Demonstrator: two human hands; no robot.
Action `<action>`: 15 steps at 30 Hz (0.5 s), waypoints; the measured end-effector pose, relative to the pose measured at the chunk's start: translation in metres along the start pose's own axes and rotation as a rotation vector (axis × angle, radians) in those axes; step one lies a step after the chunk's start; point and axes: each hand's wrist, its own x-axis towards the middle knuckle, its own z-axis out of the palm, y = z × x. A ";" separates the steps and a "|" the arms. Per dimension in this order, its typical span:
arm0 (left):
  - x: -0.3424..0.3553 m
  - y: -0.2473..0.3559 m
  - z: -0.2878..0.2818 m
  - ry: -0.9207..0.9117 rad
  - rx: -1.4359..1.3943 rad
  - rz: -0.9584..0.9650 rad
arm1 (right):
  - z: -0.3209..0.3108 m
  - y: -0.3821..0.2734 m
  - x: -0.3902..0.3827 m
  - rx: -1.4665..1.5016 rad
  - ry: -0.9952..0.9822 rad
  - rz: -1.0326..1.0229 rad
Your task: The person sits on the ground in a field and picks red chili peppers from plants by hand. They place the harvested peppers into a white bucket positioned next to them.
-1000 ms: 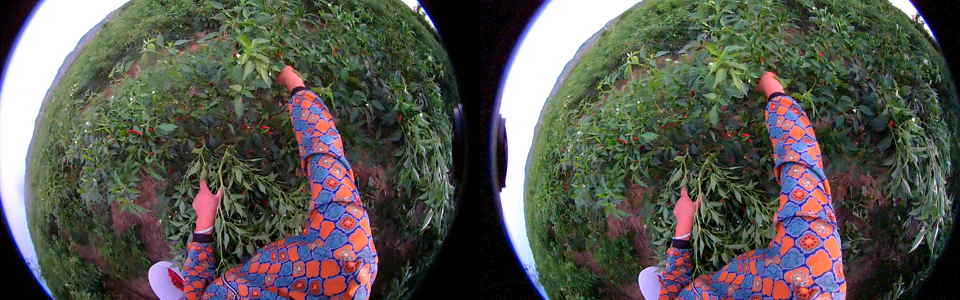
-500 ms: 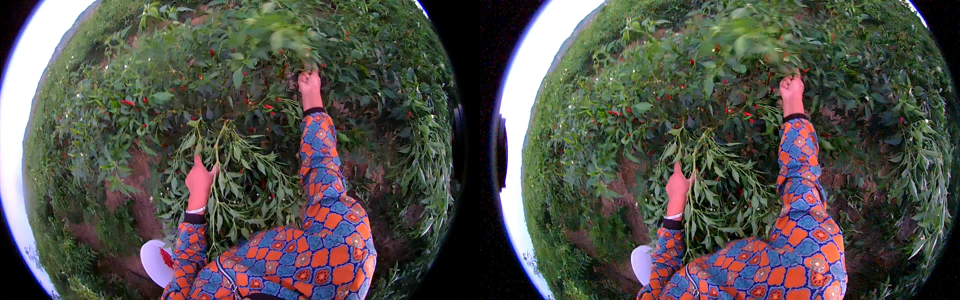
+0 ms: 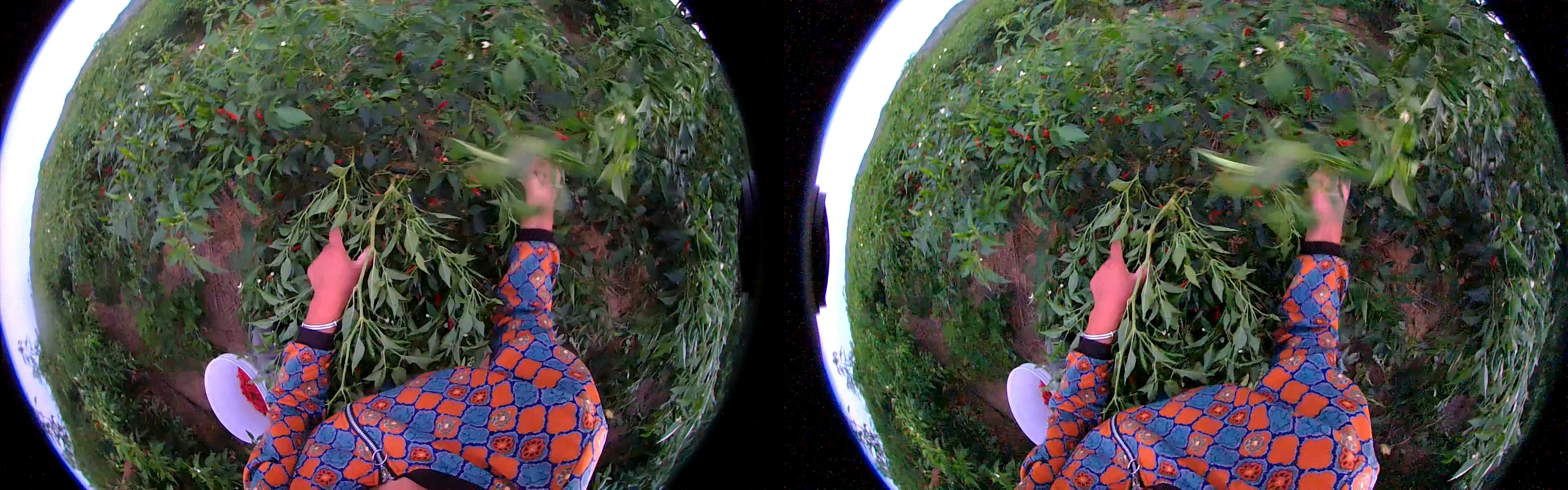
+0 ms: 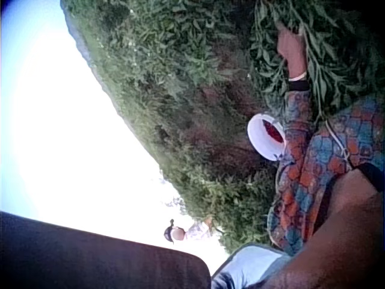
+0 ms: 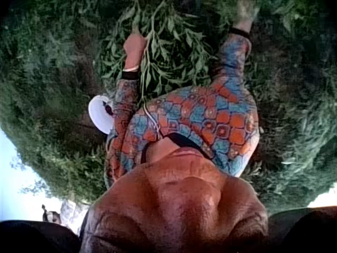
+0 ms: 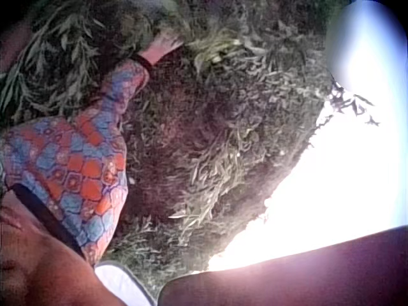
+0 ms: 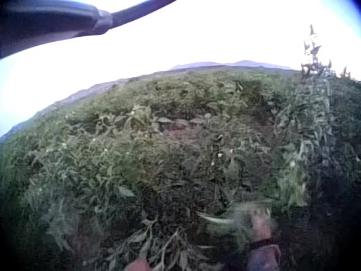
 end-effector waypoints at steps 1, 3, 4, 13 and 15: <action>0.000 0.000 -0.001 0.011 -0.013 0.002 | 0.002 0.004 -0.005 0.107 -0.214 0.215; -0.002 -0.007 -0.002 0.029 -0.040 -0.019 | 0.014 0.031 -0.027 0.025 -0.532 0.547; -0.004 -0.014 0.002 0.048 -0.068 -0.019 | 0.025 0.055 -0.049 -0.126 -0.652 0.648; 0.005 -0.008 0.011 0.004 -0.219 -0.022 | -0.006 0.241 -0.144 -0.630 -0.354 1.308; 0.024 -0.025 0.099 0.198 -0.606 0.053 | -0.020 0.279 -0.176 -0.818 -0.351 1.441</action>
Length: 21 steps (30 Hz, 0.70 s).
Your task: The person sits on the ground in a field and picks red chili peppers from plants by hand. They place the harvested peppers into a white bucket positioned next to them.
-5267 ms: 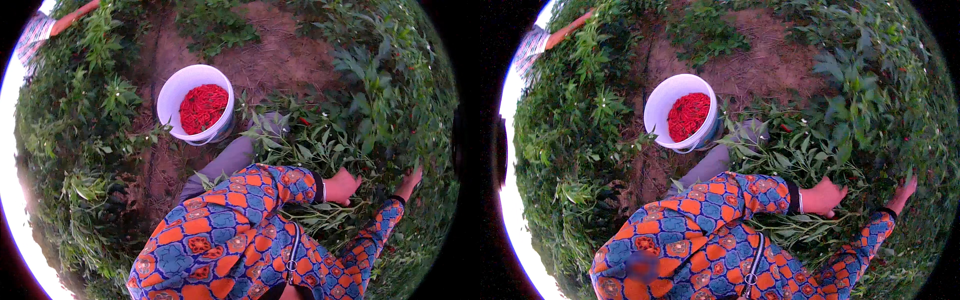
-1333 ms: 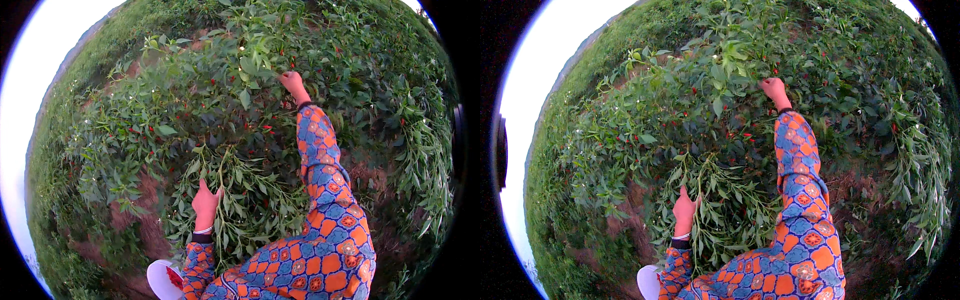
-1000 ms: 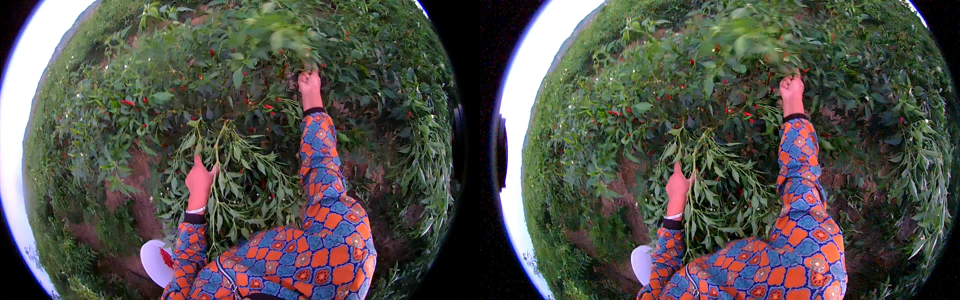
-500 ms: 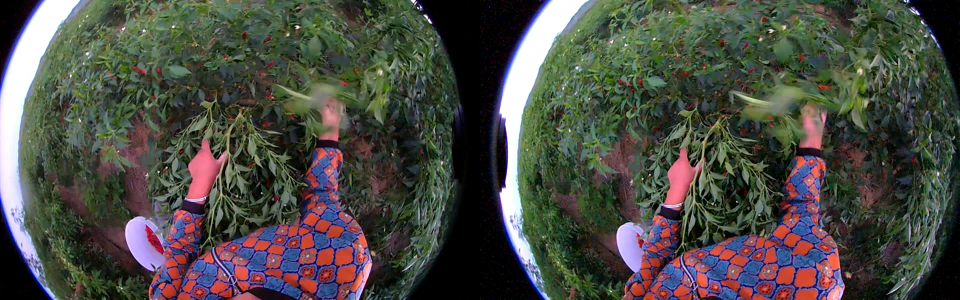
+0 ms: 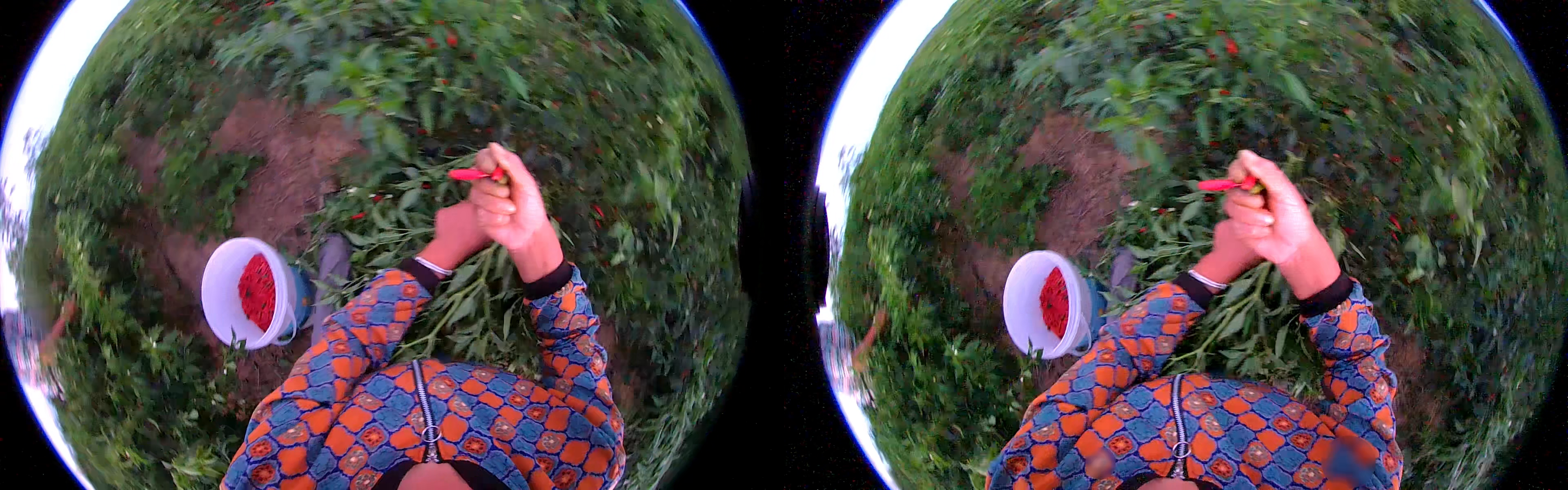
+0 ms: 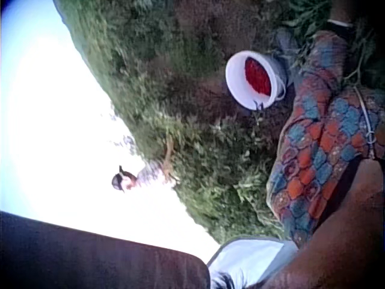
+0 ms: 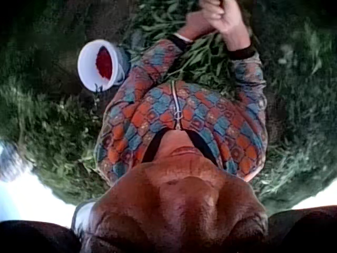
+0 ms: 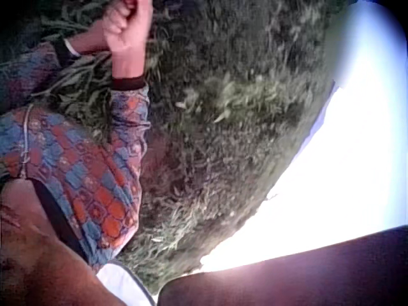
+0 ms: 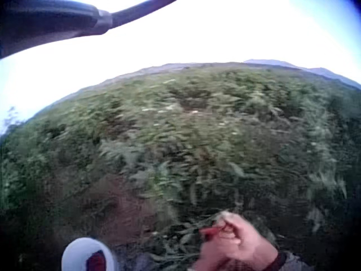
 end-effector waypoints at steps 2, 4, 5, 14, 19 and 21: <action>-0.013 -0.036 0.031 0.313 0.086 -0.123 | 0.036 0.055 0.050 -0.146 0.043 0.244; -0.007 0.052 -0.051 -0.259 0.269 -0.104 | 0.043 0.110 0.097 -0.236 0.016 0.418; -0.009 0.071 -0.064 -0.263 0.298 -0.160 | 0.037 0.162 0.128 -0.390 -0.026 0.549; 0.016 0.060 -0.086 -0.302 0.409 -0.218 | 0.043 0.124 0.142 -1.637 -0.348 -0.661; 0.025 0.066 -0.075 -0.264 0.546 -0.151 | -0.090 -0.152 -0.031 -2.557 0.845 -0.814; 0.037 0.070 -0.064 -0.196 0.556 -0.038 | -0.144 -0.178 -0.128 -2.454 1.326 -0.070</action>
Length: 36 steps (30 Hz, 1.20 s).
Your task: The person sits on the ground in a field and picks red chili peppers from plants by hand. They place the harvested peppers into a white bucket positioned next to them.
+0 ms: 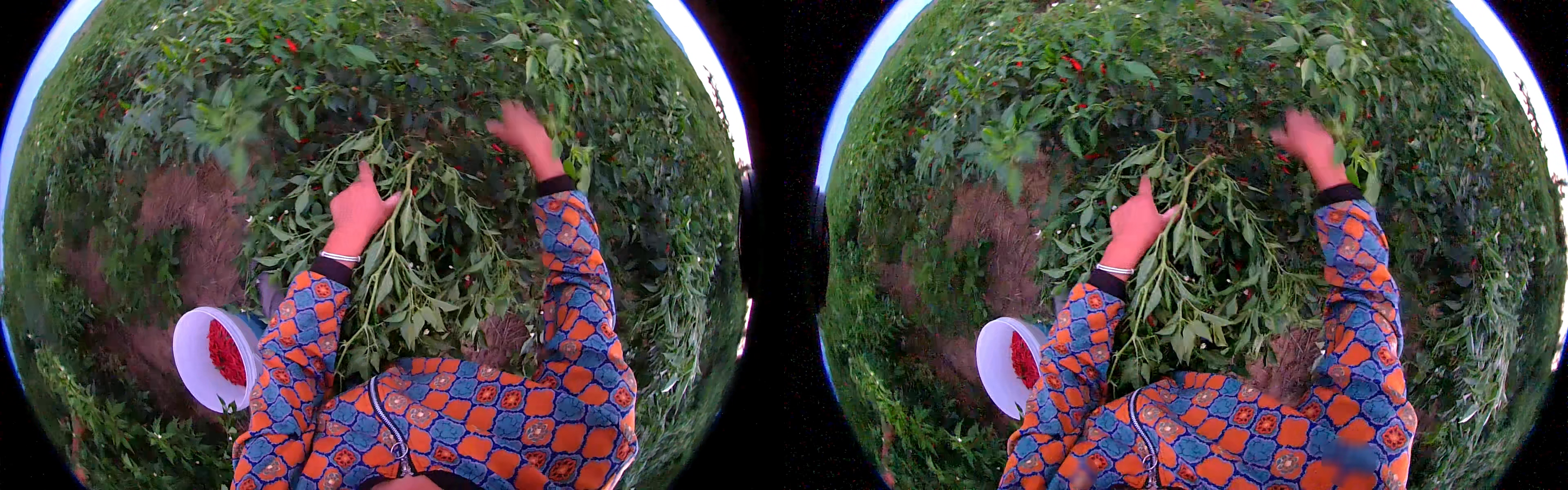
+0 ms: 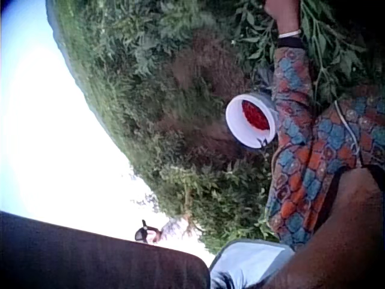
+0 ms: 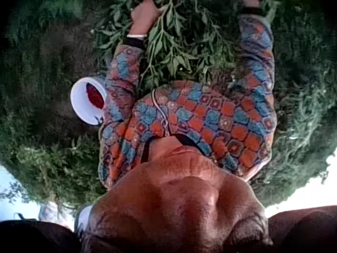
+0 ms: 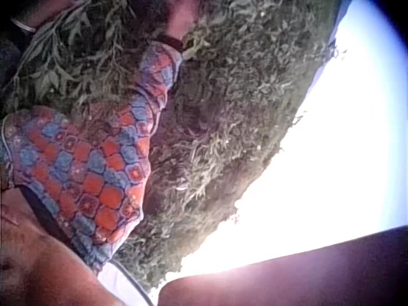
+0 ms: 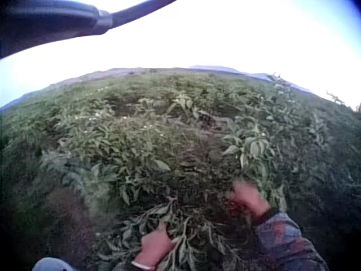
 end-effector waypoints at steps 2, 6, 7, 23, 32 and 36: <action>0.001 0.008 -0.003 -0.044 0.067 0.021 | 0.039 0.044 -0.057 0.110 -0.295 0.039; 0.004 -0.004 -0.004 0.029 0.220 0.064 | 0.104 -0.021 -0.140 0.203 -0.082 0.170; 0.002 -0.019 0.000 0.218 0.366 0.107 | 0.141 -0.026 -0.152 0.254 -0.002 0.005; -0.138 0.102 0.113 0.122 -0.006 0.885 | 0.183 -0.122 -0.260 0.934 -0.194 -0.369; -0.152 0.133 0.182 -0.163 -0.199 0.954 | 0.158 -0.044 -0.357 1.030 -0.307 -0.286; -0.128 0.137 0.197 -0.371 -0.046 1.089 | 0.081 -0.023 -0.375 0.859 -0.325 -0.325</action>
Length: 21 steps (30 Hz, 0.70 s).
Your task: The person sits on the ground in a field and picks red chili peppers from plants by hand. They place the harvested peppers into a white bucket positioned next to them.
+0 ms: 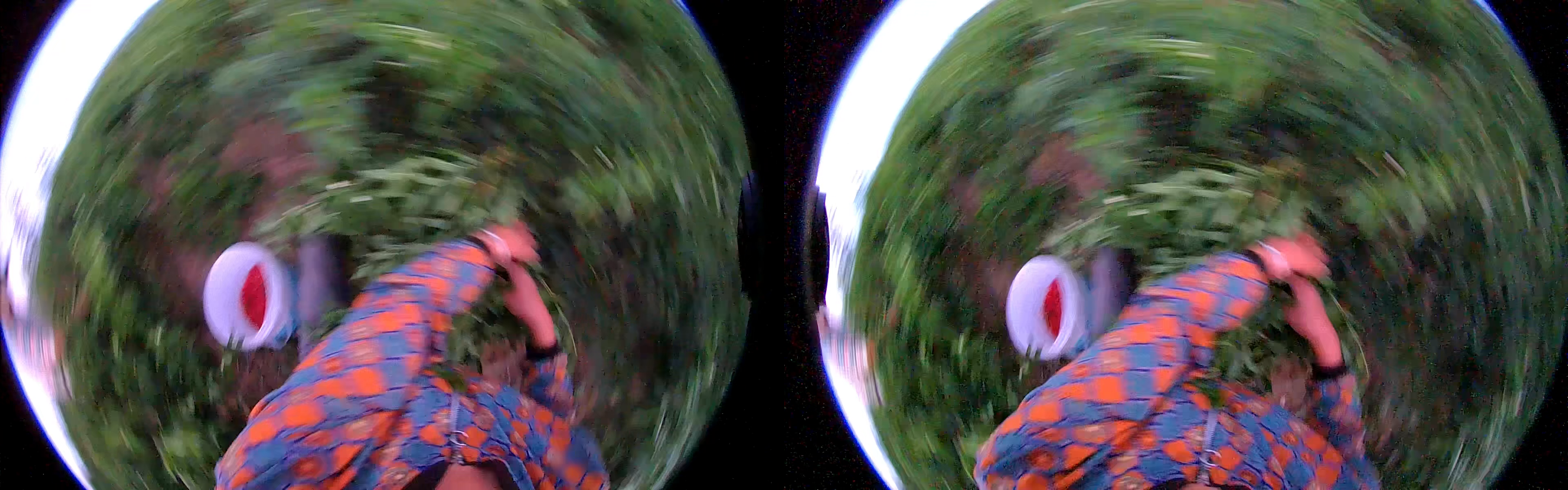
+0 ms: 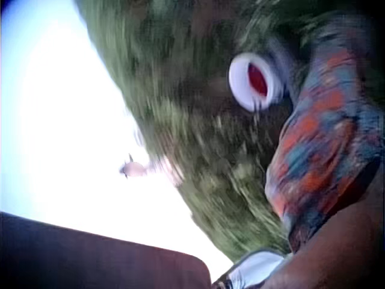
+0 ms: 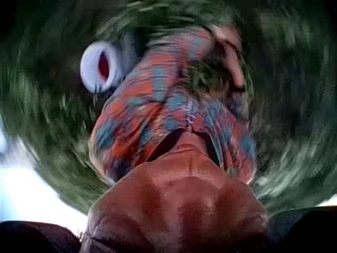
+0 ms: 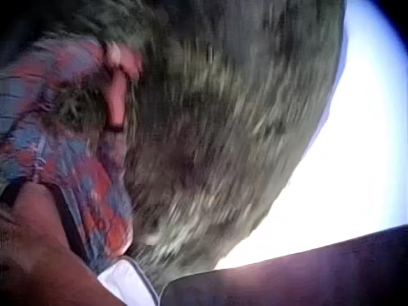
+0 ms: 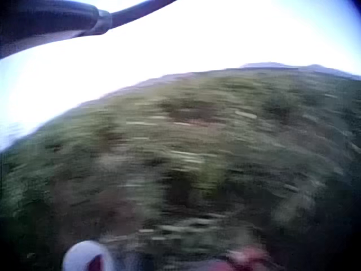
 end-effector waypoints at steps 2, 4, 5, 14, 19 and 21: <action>-0.024 -0.024 0.021 -0.084 0.202 -0.233 | -0.024 -0.023 0.012 0.067 -0.118 0.037; -0.022 -0.004 0.003 0.019 -0.004 -0.553 | -0.073 -0.012 0.009 0.259 0.016 0.152; -0.008 0.017 0.004 0.056 -0.033 -0.550 | -0.104 -0.015 -0.002 0.340 0.119 0.333; -0.008 0.018 -0.004 0.227 -0.078 -0.382 | -0.143 0.251 0.091 -0.075 0.779 0.477; -0.037 0.003 -0.004 0.208 -0.081 -0.376 | -0.110 0.266 0.124 -0.211 0.669 0.636; -0.032 -0.002 0.000 0.263 -0.145 -0.368 | -0.110 0.280 0.122 -0.286 0.734 0.562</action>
